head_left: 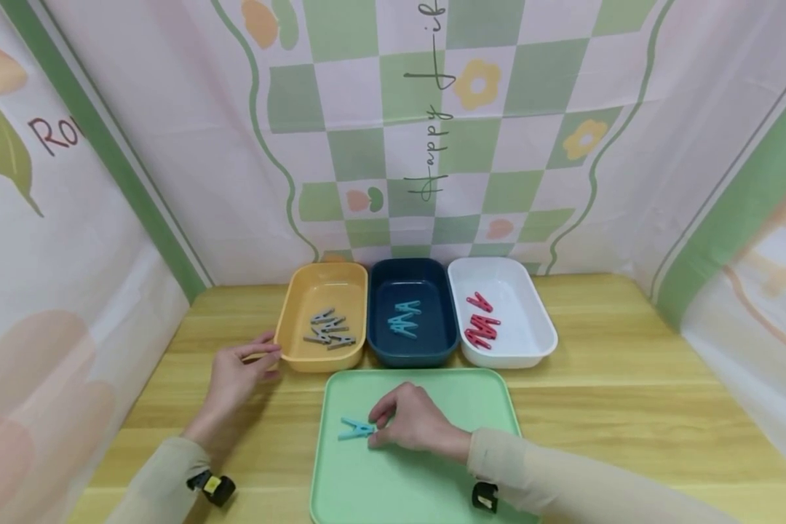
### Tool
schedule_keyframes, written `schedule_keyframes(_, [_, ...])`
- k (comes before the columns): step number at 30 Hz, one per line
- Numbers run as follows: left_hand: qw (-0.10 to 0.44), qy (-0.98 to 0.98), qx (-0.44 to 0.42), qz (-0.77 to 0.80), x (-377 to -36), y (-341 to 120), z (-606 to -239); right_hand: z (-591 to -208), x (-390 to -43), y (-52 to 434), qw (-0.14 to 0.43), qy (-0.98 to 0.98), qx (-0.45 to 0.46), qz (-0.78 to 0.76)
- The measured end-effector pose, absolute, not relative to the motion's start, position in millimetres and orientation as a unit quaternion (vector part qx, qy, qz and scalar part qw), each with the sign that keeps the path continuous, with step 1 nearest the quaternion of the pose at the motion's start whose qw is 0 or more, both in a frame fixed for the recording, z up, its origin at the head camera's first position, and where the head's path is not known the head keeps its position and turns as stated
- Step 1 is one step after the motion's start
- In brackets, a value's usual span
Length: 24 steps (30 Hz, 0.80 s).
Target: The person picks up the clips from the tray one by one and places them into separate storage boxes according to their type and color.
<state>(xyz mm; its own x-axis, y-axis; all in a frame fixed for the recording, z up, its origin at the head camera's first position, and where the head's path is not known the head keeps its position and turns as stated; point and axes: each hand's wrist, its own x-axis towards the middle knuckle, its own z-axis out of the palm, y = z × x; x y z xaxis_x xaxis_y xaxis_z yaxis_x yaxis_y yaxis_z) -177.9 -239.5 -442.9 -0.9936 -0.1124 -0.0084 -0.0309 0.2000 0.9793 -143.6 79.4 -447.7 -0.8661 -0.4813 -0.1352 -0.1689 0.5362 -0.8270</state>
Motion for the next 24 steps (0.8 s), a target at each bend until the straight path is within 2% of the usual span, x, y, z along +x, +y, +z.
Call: schedule_keyframes(24, [0.035,-0.777,0.053,-0.627,-178.9,-239.3,-443.3,-449.1,-142.4,75.8,0.159,0.861,-0.198,-0.441])
